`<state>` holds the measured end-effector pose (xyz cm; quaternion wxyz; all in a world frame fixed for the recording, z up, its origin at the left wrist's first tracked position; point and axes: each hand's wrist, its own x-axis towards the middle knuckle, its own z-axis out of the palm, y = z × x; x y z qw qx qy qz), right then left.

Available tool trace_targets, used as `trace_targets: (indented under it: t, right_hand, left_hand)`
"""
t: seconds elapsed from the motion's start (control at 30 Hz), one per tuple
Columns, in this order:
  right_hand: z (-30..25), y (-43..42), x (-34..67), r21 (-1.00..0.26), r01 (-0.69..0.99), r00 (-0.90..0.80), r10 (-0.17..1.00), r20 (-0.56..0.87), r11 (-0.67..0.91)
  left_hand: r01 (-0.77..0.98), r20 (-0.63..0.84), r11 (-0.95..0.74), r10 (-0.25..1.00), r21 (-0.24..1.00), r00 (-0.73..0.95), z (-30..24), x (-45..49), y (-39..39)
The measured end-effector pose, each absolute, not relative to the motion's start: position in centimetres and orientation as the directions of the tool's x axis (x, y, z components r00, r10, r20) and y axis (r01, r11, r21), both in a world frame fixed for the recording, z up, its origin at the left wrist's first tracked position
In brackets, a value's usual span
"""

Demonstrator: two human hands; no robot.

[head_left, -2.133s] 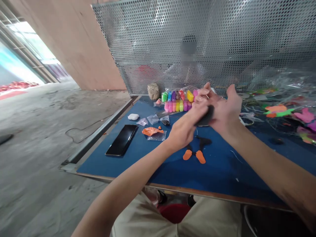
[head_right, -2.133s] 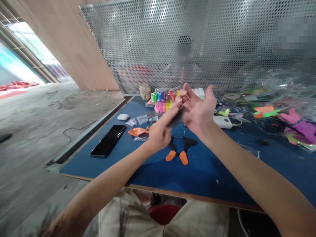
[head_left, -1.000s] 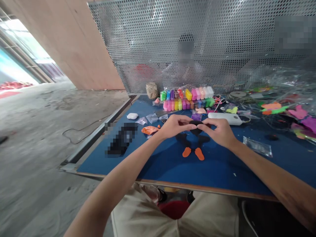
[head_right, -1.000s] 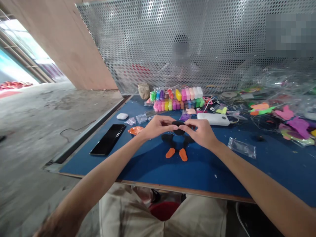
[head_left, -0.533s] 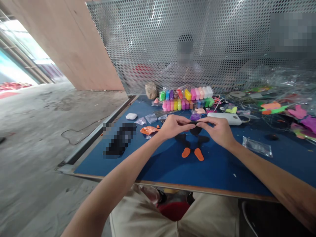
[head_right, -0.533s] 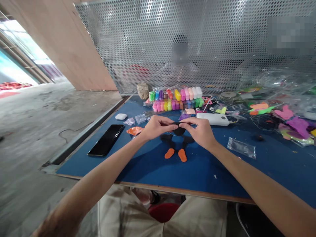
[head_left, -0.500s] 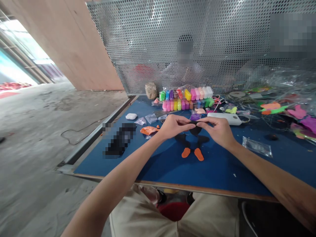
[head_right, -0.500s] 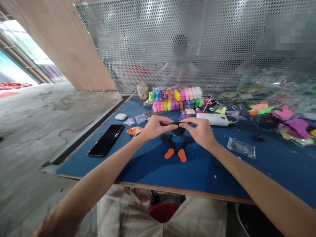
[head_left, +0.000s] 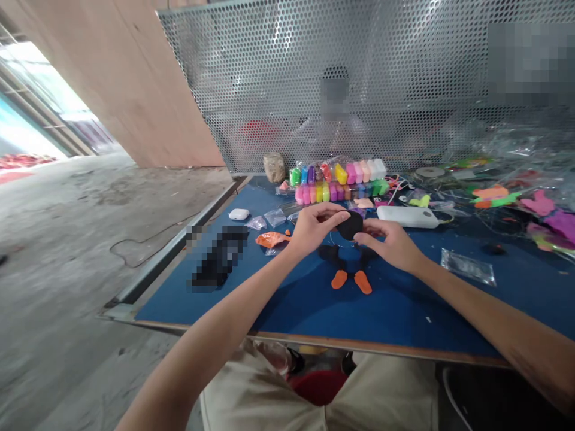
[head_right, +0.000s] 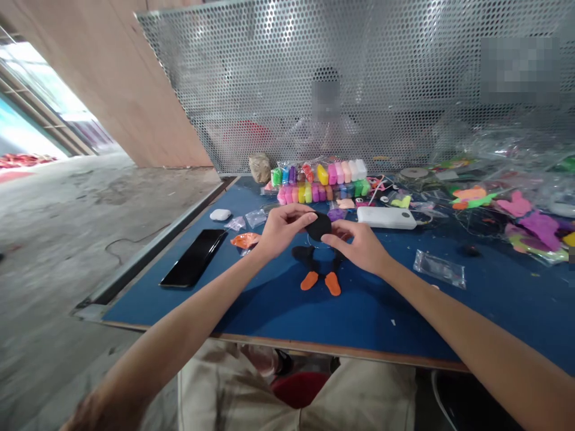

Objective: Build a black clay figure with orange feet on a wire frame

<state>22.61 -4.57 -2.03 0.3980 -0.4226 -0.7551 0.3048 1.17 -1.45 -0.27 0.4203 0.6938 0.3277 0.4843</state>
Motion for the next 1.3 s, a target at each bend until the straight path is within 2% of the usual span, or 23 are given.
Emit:
trace_targets:
  t: [0.1,0.2,0.37,0.5,0.6,0.77,0.83,1.0,1.1,1.3]
  right_hand:
    - [-2.0,-4.5,22.8,-0.781,0.424,-0.256,0.888,0.382,0.458]
    - [-1.9,-4.4,23.1,-0.719,0.501,-0.211,0.874,0.437,0.481]
    - [-2.1,-4.6,22.9,-0.722,0.488,-0.163,0.864,0.477,0.491]
    - [-2.4,-4.7,22.6,-0.777,0.43,-0.112,0.881,0.459,0.46]
    - [-2.5,-4.5,22.9,-0.769,0.445,-0.083,0.876,0.474,0.458]
    - [-2.2,-4.4,23.4,-0.581,0.578,-0.194,0.788,0.585,0.573]
    - [-2.0,-4.5,23.4,-0.545,0.594,-0.222,0.772,0.596,0.592]
    - [-1.8,-4.5,23.3,-0.674,0.504,-0.19,0.831,0.523,0.54]
    - [-1.9,-4.3,23.3,-0.664,0.551,-0.257,0.86,0.441,0.505]
    - [-1.9,-4.4,23.1,-0.736,0.486,-0.237,0.881,0.409,0.472]
  left_hand:
    - [0.098,0.408,-0.482,0.82,0.871,0.402,0.1,1.1,-1.8]
    - [0.233,0.434,-0.606,0.742,0.761,0.511,0.4,0.8,-2.0]
    - [0.347,0.462,-0.682,0.708,0.644,0.534,-0.1,0.5,-1.5]
    - [0.333,0.45,-0.656,0.727,0.677,0.518,-0.6,0.6,-1.2]
    - [0.324,0.422,-0.63,0.742,0.706,0.521,-0.5,0.6,-1.3]
    - [0.268,0.402,-0.582,0.764,0.768,0.505,-0.3,0.6,-1.5]
    - [0.253,0.402,-0.579,0.761,0.775,0.509,-0.3,0.6,-1.5]
    - [0.264,0.441,-0.565,0.8,0.782,0.406,-0.6,0.9,-1.3]
    - [0.217,0.436,-0.519,0.835,0.827,0.336,-1.0,1.0,-1.1]
    - [0.181,0.394,-0.482,0.841,0.857,0.371,-1.4,1.3,-1.1]
